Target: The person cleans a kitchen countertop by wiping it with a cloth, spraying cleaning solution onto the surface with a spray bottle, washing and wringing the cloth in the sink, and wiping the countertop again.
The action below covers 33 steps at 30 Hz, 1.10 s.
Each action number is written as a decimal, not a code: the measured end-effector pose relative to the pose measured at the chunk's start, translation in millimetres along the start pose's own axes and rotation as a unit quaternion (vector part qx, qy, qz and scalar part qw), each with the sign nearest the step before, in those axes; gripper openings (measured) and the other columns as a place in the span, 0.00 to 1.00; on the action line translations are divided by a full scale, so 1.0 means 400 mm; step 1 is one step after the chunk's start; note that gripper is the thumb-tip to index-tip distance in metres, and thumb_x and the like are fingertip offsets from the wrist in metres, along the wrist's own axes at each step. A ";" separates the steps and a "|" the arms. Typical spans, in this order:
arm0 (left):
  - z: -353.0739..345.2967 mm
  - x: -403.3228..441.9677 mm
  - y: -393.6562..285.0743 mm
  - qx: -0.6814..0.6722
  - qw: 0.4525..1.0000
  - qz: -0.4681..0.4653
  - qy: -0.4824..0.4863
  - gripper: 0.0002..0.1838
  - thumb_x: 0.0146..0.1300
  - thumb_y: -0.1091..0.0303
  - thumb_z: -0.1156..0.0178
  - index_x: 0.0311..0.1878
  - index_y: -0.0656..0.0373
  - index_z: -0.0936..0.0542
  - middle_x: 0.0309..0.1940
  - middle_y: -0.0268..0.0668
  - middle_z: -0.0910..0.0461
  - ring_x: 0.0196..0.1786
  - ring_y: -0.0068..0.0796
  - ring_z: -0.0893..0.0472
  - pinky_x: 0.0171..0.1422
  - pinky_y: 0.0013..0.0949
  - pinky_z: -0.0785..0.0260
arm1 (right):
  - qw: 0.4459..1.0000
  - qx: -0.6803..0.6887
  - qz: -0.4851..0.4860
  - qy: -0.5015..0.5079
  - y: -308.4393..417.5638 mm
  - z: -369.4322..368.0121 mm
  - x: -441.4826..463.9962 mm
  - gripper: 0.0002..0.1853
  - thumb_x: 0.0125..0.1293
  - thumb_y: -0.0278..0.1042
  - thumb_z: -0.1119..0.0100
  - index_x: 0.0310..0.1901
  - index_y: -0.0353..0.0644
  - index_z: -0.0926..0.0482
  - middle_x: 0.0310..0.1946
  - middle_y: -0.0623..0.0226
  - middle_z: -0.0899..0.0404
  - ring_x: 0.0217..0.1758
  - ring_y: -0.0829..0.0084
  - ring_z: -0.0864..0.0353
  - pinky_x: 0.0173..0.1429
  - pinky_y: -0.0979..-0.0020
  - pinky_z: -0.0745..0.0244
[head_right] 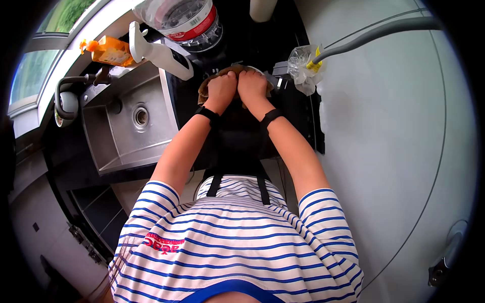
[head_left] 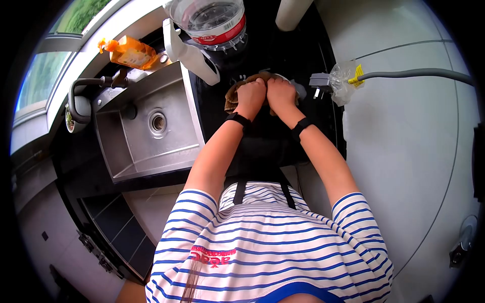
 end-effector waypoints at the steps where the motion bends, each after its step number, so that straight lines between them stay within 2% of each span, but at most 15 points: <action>1: -0.003 0.017 0.002 0.006 1.000 0.003 -0.004 0.05 0.60 0.70 0.48 0.28 0.56 0.25 0.20 0.39 0.19 0.22 0.38 0.17 0.22 0.38 0.26 | 1.000 -0.007 -0.005 -0.012 -0.004 -0.003 0.017 0.05 0.58 0.33 0.47 0.32 0.46 0.22 0.30 0.64 0.19 0.34 0.64 0.17 0.34 0.63 0.24; 9: -0.022 0.145 0.012 0.010 0.999 0.033 -0.041 0.05 0.58 0.69 0.47 0.28 0.56 0.24 0.19 0.40 0.19 0.23 0.38 0.17 0.23 0.38 0.26 | 0.999 -0.025 -0.026 -0.013 -0.031 -0.015 0.146 0.07 0.59 0.33 0.48 0.32 0.46 0.19 0.31 0.63 0.18 0.35 0.62 0.17 0.36 0.62 0.24; 11: -0.026 0.159 0.011 0.001 0.998 0.042 -0.050 0.06 0.58 0.69 0.47 0.28 0.57 0.23 0.19 0.40 0.19 0.23 0.36 0.17 0.23 0.38 0.26 | 0.998 -0.043 -0.040 -0.012 -0.038 -0.018 0.164 0.05 0.58 0.33 0.47 0.32 0.46 0.20 0.30 0.64 0.18 0.34 0.63 0.17 0.31 0.63 0.23; 13: -0.029 0.173 0.010 -0.003 0.997 0.061 -0.043 0.07 0.59 0.69 0.48 0.29 0.57 0.22 0.20 0.41 0.18 0.24 0.37 0.16 0.25 0.39 0.26 | 0.999 -0.018 -0.046 -0.002 -0.046 -0.010 0.178 0.06 0.59 0.32 0.47 0.32 0.46 0.20 0.31 0.64 0.18 0.35 0.62 0.16 0.32 0.62 0.23; 19: -0.024 0.166 0.003 -0.030 0.994 0.091 -0.060 0.08 0.61 0.67 0.48 0.30 0.57 0.22 0.20 0.41 0.18 0.25 0.38 0.16 0.26 0.39 0.25 | 0.996 0.032 -0.080 0.000 -0.038 0.006 0.156 0.08 0.62 0.32 0.49 0.34 0.45 0.19 0.32 0.63 0.17 0.37 0.60 0.16 0.35 0.60 0.21; 20: -0.016 0.158 0.002 -0.028 0.993 0.090 -0.066 0.08 0.61 0.67 0.48 0.30 0.57 0.22 0.20 0.41 0.18 0.25 0.38 0.16 0.26 0.39 0.25 | 0.995 0.041 -0.087 0.017 -0.037 0.013 0.154 0.08 0.63 0.31 0.50 0.34 0.45 0.19 0.32 0.62 0.17 0.37 0.60 0.16 0.35 0.60 0.21; 23: -0.014 0.104 -0.019 -0.034 0.993 0.064 -0.092 0.08 0.61 0.67 0.48 0.29 0.57 0.23 0.19 0.41 0.19 0.24 0.37 0.17 0.26 0.39 0.26 | 0.996 0.024 -0.083 -0.018 -0.034 0.004 0.097 0.08 0.61 0.34 0.47 0.31 0.46 0.17 0.32 0.63 0.17 0.36 0.61 0.16 0.36 0.62 0.22; 26: -0.007 0.031 -0.053 -0.052 0.994 0.056 -0.081 0.07 0.60 0.67 0.47 0.28 0.57 0.25 0.18 0.40 0.20 0.22 0.36 0.18 0.24 0.36 0.27 | 0.997 0.010 -0.070 0.005 -0.033 0.000 0.010 0.08 0.61 0.33 0.48 0.31 0.45 0.18 0.33 0.62 0.17 0.36 0.61 0.16 0.36 0.61 0.22; 30: -0.014 -0.067 -0.099 -0.044 0.998 0.011 -0.033 0.07 0.61 0.67 0.48 0.29 0.57 0.25 0.21 0.42 0.19 0.24 0.37 0.17 0.25 0.36 0.26 | 0.997 -0.012 -0.078 -0.015 -0.031 -0.001 -0.129 0.05 0.60 0.31 0.47 0.31 0.46 0.21 0.30 0.64 0.19 0.35 0.64 0.16 0.34 0.64 0.21; 33: -0.013 -0.128 -0.140 -0.030 0.998 -0.010 0.052 0.06 0.62 0.68 0.49 0.33 0.58 0.25 0.24 0.41 0.17 0.26 0.37 0.15 0.27 0.36 0.24 | 0.996 -0.027 -0.085 0.027 -0.024 0.015 -0.221 0.04 0.60 0.32 0.48 0.31 0.46 0.22 0.30 0.64 0.19 0.35 0.66 0.16 0.33 0.68 0.21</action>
Point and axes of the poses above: each hand's wrist, its own x-axis towards the middle knuckle, its own z-axis out of the back of the hand, y = z × x, the point moved 1 cm from there along x, towards the middle knuckle
